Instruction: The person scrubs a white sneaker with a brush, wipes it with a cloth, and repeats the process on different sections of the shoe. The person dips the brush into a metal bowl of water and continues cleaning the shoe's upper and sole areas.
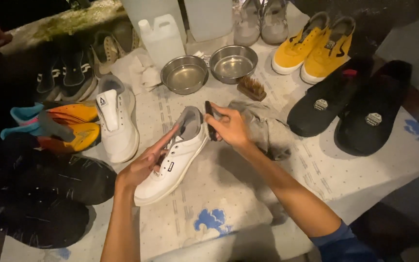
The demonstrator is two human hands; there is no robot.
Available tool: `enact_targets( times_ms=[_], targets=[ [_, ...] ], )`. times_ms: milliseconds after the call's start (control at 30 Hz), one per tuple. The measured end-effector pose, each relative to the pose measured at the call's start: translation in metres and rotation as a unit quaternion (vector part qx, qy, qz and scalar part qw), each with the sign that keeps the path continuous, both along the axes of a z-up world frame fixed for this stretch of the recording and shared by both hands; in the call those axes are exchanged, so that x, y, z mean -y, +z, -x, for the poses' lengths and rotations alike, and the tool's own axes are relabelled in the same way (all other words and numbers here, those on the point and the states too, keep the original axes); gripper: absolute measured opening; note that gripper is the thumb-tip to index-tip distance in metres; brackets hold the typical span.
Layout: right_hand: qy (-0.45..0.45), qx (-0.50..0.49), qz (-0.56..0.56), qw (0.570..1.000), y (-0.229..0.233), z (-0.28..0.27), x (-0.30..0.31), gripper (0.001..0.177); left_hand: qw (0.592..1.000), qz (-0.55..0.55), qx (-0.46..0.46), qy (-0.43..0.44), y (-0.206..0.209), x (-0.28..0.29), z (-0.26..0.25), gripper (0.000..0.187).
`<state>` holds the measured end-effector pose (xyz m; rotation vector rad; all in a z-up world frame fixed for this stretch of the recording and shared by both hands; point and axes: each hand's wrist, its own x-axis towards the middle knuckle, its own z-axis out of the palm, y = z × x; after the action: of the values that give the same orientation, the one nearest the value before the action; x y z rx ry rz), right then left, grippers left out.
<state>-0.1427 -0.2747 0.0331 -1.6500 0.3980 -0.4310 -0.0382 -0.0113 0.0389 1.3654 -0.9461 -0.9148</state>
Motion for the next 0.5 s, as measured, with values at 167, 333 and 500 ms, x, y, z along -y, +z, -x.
enact_targets(
  times_ms=[167, 333, 500],
  targets=[
    [-0.030, -0.068, 0.027, 0.997, -0.002, 0.005, -0.004, 0.065, 1.000, -0.018, 0.004, -0.006, -0.007, -0.003, -0.006, 0.118],
    [-0.039, -0.017, -0.034, 0.998, -0.006, 0.002, -0.013, 0.067, 1.000, -0.011, -0.011, -0.008, 0.002, -0.002, 0.002, 0.119],
    [-0.055, -0.051, -0.007, 0.997, 0.007, 0.008, -0.007, 0.067, 1.000, -0.020, 0.010, 0.001, 0.003, 0.000, 0.001, 0.121]
  ],
)
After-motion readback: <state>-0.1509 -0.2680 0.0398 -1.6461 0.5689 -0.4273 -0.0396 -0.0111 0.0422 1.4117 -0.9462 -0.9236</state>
